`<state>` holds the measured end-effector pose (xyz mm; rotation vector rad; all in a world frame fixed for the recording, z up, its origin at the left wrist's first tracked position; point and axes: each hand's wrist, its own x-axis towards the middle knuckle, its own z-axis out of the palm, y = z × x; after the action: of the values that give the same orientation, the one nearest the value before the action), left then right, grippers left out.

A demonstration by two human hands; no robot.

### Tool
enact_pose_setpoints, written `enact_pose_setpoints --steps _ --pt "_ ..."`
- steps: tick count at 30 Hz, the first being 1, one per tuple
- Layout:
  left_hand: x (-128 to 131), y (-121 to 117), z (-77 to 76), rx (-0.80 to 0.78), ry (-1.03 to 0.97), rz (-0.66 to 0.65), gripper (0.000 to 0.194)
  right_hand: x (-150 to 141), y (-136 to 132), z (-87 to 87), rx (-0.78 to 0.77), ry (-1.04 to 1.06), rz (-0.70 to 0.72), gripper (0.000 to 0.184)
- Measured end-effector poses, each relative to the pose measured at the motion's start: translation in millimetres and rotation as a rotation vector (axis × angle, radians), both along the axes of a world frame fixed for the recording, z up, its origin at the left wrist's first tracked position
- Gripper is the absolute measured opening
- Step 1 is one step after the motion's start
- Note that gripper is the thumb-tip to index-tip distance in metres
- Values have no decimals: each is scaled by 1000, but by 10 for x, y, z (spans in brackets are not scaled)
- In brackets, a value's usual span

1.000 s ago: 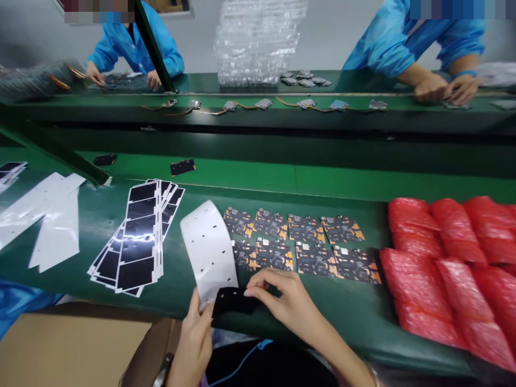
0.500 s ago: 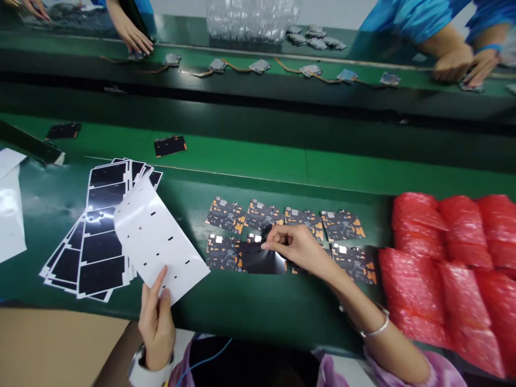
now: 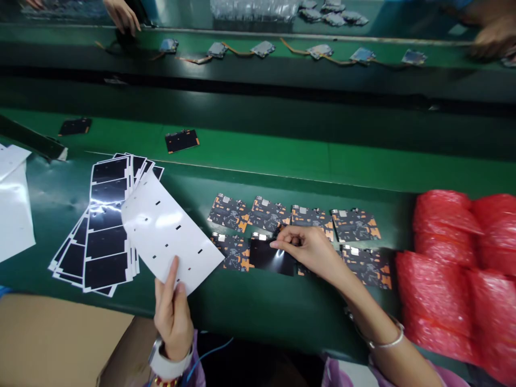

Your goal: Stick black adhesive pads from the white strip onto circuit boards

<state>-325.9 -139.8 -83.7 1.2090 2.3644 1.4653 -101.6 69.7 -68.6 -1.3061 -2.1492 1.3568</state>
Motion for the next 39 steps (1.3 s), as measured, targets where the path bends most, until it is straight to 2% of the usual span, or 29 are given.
enact_pose_setpoints --steps 6,10,15,23,30,39 --pt "202 179 39 -123 168 -184 80 30 20 -38 -30 22 5 37" --pt "229 335 -46 -198 339 -198 95 39 19 -28 -28 26 9 38" --pt "200 349 -104 -210 493 -166 100 28 -2 -13 -12 -5 8 36" --pt "193 342 -105 -203 454 -175 99 37 -7 -29 -3 -13 6 32" --pt "197 374 -61 -166 525 -217 99 24 -6 -6 -9 -17 4 35" --pt "202 376 -52 -178 474 -206 98 27 -6 -27 17 -22 6 37"
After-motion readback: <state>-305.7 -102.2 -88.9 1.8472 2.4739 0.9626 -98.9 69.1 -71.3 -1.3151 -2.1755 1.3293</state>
